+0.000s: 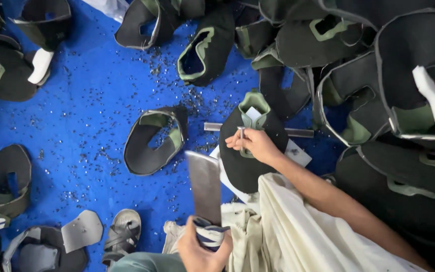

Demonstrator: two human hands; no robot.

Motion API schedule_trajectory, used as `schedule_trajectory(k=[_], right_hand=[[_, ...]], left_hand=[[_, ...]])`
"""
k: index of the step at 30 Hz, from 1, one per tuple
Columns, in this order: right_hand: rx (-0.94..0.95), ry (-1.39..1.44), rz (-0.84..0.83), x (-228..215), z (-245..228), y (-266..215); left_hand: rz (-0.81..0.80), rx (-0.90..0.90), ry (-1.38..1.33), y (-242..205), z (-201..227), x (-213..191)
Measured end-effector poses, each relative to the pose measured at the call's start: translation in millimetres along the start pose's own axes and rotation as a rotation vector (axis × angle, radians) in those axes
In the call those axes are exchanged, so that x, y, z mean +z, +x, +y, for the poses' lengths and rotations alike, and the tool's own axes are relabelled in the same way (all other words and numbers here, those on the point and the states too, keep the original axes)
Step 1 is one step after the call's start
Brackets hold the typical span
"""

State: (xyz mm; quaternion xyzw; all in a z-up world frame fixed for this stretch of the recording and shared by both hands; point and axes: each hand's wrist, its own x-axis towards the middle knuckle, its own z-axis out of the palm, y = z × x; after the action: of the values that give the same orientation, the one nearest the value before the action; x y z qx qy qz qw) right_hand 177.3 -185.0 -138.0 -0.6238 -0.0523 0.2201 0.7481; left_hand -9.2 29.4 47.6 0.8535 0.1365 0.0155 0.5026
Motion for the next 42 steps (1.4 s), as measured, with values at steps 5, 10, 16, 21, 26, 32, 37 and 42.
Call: schedule_trajectory(k=[5, 10, 16, 21, 26, 32, 37, 42], right_hand=[[-0.202, -0.307, 0.101, 10.1, -2.9, -9.6], [-0.297, -0.420, 0.079, 23.8, -25.4, -26.5], [-0.235, -0.153, 0.147, 1.3, 11.5, -9.6], [0.025, 0.347, 0.256, -2.7, -35.2, 10.4], [-0.045, 0.011, 0.113, -6.2, -5.0, 11.0], [-0.223, -0.347, 0.124, 21.8, -32.6, -21.8], [-0.285, -0.157, 0.196, -9.8, 13.4, 8.5], [-0.036, 0.333, 0.291, -9.7, -40.2, 18.5]], left_hand=[[-0.149, 0.445, -0.273, 34.1, 8.3, -43.6], [-0.385, 0.698, -0.553, 48.0, -30.5, -3.9], [-0.157, 0.006, 0.128, 18.3, -41.5, 41.6], [-0.055, -0.036, 0.032, 13.6, 5.6, 10.7], [-0.066, 0.544, -0.393, 34.6, -34.7, -34.0], [0.091, 0.723, -0.434, 45.6, -26.3, 36.6], [-0.109, -0.013, 0.164, 31.0, -43.6, 50.2], [-0.010, 0.015, -0.023, 16.6, 1.7, 13.1]])
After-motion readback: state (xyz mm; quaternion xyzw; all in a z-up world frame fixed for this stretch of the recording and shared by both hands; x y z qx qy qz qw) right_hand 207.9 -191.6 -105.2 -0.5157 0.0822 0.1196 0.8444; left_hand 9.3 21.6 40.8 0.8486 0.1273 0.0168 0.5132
